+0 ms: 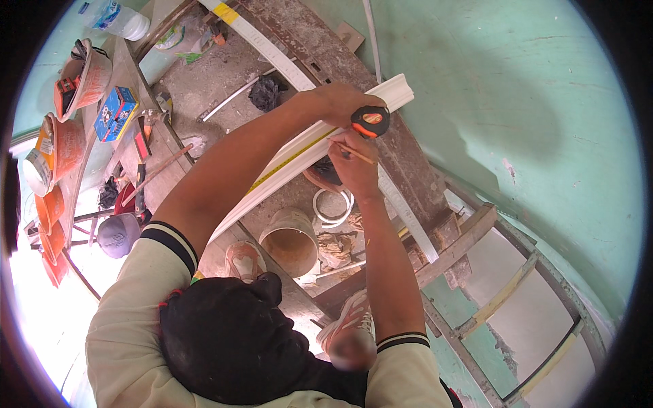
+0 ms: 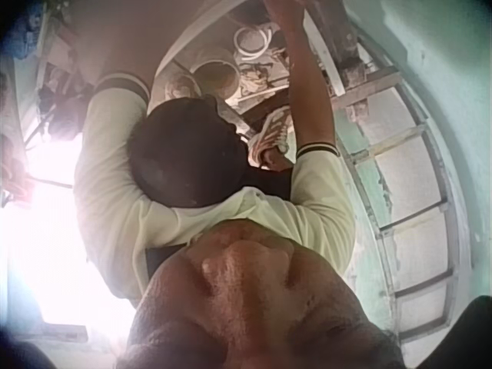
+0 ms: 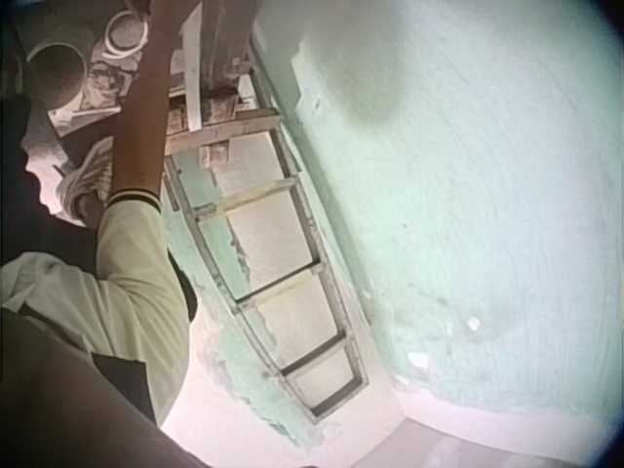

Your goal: The person measures and marks a white cornice piece on a workbench, cuts it with a utility knife, and then climbs a ladder to fit the piece against the ceiling corner, marking the wall for installation.

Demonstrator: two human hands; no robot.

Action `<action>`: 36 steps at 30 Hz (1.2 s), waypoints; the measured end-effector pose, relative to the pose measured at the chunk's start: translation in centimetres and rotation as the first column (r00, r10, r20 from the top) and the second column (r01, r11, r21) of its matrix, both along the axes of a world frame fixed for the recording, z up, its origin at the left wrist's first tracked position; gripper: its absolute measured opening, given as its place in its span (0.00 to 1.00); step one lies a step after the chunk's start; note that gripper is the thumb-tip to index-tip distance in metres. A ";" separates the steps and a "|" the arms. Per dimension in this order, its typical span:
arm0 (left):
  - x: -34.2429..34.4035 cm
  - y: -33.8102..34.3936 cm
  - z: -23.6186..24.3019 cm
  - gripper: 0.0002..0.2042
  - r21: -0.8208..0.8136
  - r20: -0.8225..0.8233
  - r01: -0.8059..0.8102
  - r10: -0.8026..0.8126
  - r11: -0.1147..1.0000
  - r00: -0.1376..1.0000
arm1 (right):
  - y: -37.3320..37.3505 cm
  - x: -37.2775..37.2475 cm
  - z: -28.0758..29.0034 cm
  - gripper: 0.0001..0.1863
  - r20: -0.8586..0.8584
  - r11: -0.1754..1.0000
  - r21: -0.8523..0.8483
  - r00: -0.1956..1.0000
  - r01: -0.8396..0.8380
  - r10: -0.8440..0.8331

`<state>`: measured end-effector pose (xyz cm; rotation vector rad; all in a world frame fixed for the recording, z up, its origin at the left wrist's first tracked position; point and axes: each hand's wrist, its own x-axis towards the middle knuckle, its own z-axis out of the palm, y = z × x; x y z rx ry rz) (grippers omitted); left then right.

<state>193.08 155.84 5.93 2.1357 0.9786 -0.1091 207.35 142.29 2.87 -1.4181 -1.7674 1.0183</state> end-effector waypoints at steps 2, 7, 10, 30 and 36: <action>0.0 0.0 0.1 0.43 -0.005 -0.005 0.002 -0.002 1.000 1.000 | 0.0 0.0 0.1 0.04 0.014 1.000 0.010 1.000 -0.005 0.005; 0.0 0.0 -0.3 0.43 0.012 0.006 0.001 -0.001 1.000 1.000 | 0.2 0.0 0.0 0.03 0.017 0.999 0.051 1.000 -0.013 0.012; 0.1 0.1 -0.5 0.42 0.009 -0.001 0.001 -0.001 1.000 1.000 | 0.1 -0.1 0.2 0.04 -0.007 1.000 0.014 1.000 -0.005 0.005; 0.0 0.1 -0.9 0.41 0.019 0.010 -0.005 0.005 1.000 1.000 | 0.2 -0.2 0.1 0.04 -0.016 0.999 0.044 1.000 -0.017 0.018; 0.0 0.1 -0.9 0.41 0.006 0.010 0.000 0.000 1.000 1.000 | 0.3 -0.1 0.2 0.04 -0.007 0.999 0.045 1.000 -0.021 0.021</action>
